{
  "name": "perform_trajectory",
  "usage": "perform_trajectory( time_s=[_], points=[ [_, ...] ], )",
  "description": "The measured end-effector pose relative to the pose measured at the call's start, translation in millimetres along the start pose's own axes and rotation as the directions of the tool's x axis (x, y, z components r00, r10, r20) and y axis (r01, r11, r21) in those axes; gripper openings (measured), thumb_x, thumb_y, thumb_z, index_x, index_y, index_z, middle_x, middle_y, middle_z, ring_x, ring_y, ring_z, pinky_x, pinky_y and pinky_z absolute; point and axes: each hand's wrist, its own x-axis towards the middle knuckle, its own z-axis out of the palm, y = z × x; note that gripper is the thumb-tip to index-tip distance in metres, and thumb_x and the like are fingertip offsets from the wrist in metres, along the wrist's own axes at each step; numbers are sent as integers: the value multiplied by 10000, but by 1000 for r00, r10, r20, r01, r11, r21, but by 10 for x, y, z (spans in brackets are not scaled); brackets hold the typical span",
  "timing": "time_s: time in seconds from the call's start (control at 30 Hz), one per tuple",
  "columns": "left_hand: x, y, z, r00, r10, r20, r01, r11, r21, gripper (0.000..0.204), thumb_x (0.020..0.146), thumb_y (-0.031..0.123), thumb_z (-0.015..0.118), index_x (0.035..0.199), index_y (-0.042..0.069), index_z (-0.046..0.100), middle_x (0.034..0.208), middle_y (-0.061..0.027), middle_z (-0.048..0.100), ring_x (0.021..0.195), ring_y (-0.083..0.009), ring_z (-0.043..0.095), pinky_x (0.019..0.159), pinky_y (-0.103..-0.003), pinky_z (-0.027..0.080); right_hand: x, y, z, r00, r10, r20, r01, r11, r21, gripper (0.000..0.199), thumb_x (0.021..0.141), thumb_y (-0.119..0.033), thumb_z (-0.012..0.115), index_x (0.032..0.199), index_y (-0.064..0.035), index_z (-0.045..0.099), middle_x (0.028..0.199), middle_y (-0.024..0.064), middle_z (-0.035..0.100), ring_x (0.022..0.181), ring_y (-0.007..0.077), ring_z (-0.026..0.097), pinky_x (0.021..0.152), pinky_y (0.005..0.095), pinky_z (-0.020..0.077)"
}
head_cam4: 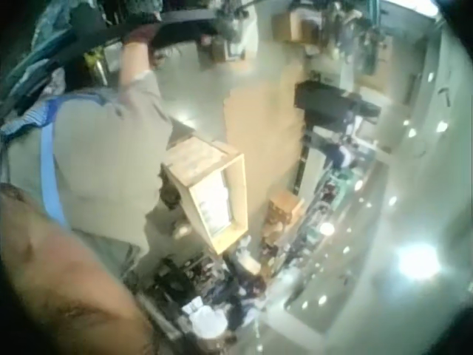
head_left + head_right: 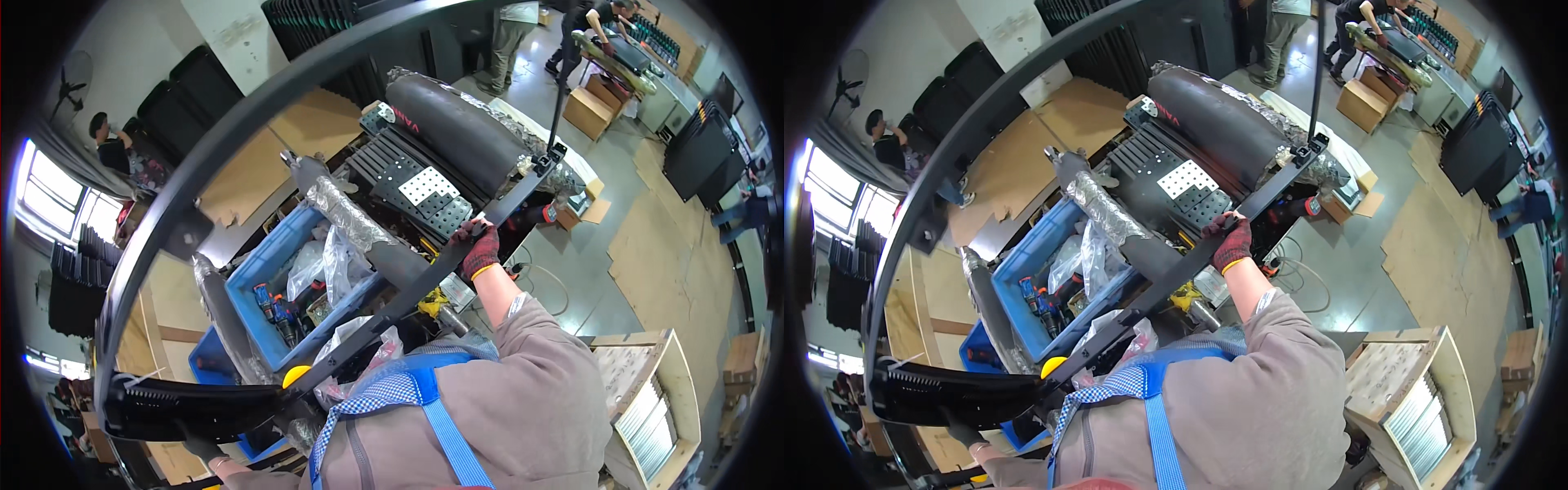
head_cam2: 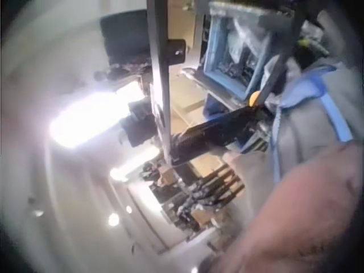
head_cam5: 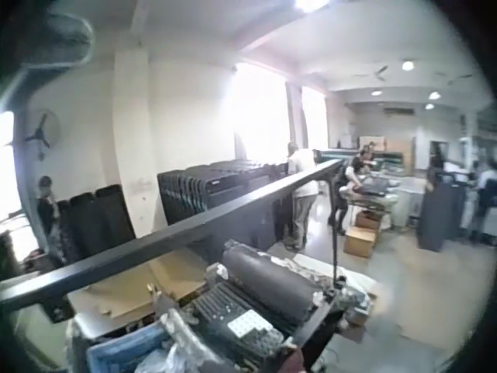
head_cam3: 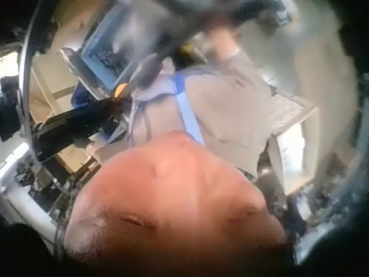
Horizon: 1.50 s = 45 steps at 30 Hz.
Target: Assembling treadmill components using power tools and calibration equipment.
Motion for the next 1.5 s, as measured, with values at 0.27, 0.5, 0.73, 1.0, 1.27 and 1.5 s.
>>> perform_trajectory(
  time_s=[0.27, 0.5, 0.73, 1.0, 1.27, 1.5],
  points=[
    [793, -113, 551, 993, -83, 79, 45, 917, 397, 642, 843, 482, 622, 1146, -81, 563, 1002, -109, 624, 790, -207, 579, 666, -336, 488, 126, 15, 12, 995, -100, 11, 101, 976, -191, 264, 838, -349, 546, 700, -133, 486, 625, 35, 495, 533, 245, 500, 531, 450, 459],
    [1280, -783, 875, 974, -123, 192, -36, 748, 663, 599, 843, 520, 577, 1043, -43, 624, 822, -125, 656, 716, -255, 591, 635, -388, 465, 201, 24, 184, 954, -276, -115, 207, 886, -415, 218, 829, -303, 621, 829, -117, 508, 700, 77, 530, 524, 264, 530, 564, 469, 536],
    [939, -612, 1313, 981, -35, 192, -114, 695, 710, 550, 869, 483, 527, 1070, -21, 619, 878, -186, 654, 837, -302, 615, 753, -364, 467, 336, -32, 97, 924, -354, -148, 249, 847, -470, 256, 808, -250, 660, 933, -115, 484, 766, 101, 541, 516, 271, 545, 519, 459, 554],
    [696, -594, 1371, 968, 42, 249, -218, 634, 742, 468, 896, 385, 509, 1164, 8, 579, 1094, -181, 631, 1031, -335, 587, 892, -357, 434, 306, 11, 249, 921, -370, -121, 248, 798, -549, 284, 798, -247, 672, 935, -100, 471, 773, 123, 542, 530, 289, 563, 491, 454, 546],
    [166, -523, 1171, 873, 224, 434, -489, 385, 783, 491, 910, 359, 515, 1277, 33, 490, 1288, -161, 524, 1177, -339, 498, 967, -371, 396, 518, -117, 1, 867, -498, 36, 332, 522, -786, 458, 770, -248, 704, 1105, -57, 458, 910, 169, 558, 784, 333, 595, 714, 475, 522],
    [-631, -323, 727, 905, 277, 324, -425, 532, 732, 511, 918, 339, 522, 1318, 31, 447, 1320, -170, 491, 1218, -325, 465, 994, -365, 374, -138, -244, 687, 329, -568, 754, 321, -684, -655, 691, 688, -209, 737, 1271, -36, 409, 1209, 212, 516, 1195, 343, 445, 1031, 403, 343]
  ],
)
